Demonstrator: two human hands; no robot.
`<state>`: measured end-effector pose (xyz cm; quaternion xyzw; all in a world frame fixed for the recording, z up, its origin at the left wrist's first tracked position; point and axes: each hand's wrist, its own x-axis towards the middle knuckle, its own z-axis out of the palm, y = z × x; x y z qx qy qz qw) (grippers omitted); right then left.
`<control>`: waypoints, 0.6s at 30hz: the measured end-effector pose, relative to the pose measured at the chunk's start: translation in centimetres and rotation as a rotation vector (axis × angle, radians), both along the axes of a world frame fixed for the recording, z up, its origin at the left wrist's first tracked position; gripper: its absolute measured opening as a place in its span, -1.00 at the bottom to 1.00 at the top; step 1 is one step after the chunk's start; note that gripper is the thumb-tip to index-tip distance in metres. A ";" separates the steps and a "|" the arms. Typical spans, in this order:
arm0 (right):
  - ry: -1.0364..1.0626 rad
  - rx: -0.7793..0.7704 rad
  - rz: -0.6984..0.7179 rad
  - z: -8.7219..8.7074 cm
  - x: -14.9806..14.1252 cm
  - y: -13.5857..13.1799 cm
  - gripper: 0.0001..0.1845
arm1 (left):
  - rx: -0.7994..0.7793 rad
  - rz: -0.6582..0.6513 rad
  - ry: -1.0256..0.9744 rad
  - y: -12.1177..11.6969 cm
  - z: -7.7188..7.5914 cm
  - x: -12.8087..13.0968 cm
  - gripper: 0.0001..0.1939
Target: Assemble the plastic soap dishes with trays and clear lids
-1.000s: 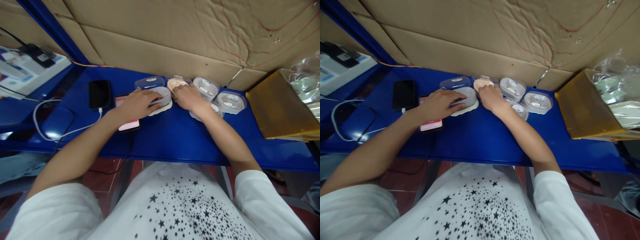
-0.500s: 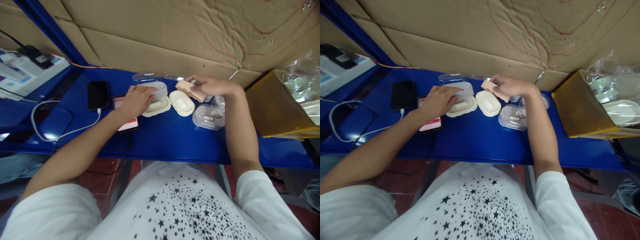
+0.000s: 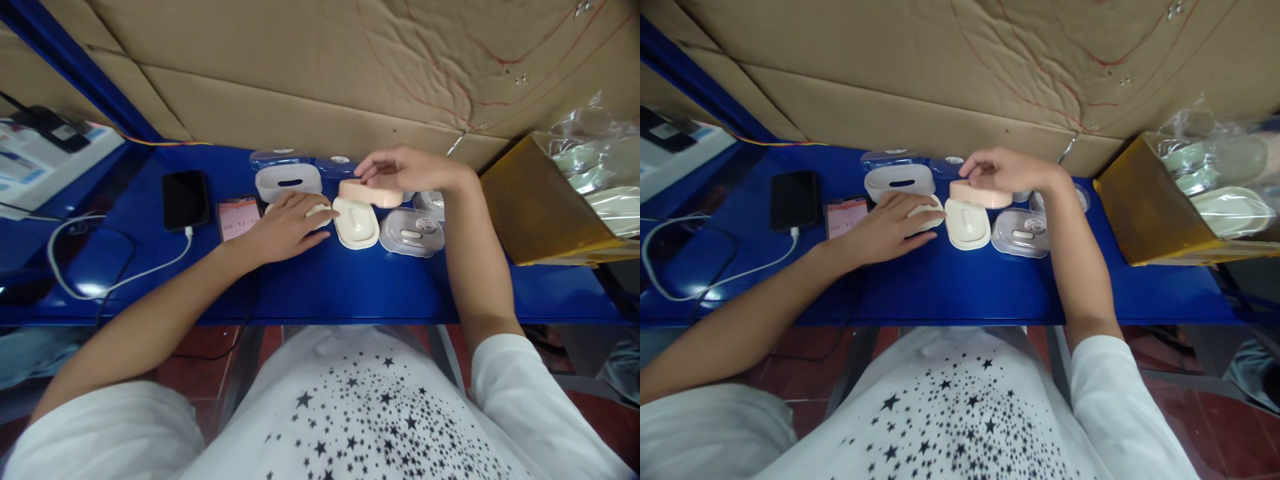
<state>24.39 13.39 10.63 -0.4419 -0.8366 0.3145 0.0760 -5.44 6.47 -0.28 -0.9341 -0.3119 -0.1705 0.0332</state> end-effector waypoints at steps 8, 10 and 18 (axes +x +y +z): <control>-0.280 0.148 -0.278 -2.1 3.9 3.1 -0.27 | 0.008 -0.056 0.095 -0.9 -0.5 0.6 -0.59; -0.343 0.116 -0.312 -2.6 4.9 3.6 -0.09 | 0.016 -0.061 0.109 -0.8 -0.6 0.5 -0.59; -0.360 0.183 -0.385 -0.5 6.6 2.8 -0.51 | -0.041 -0.073 0.091 -0.7 -1.0 0.6 -0.60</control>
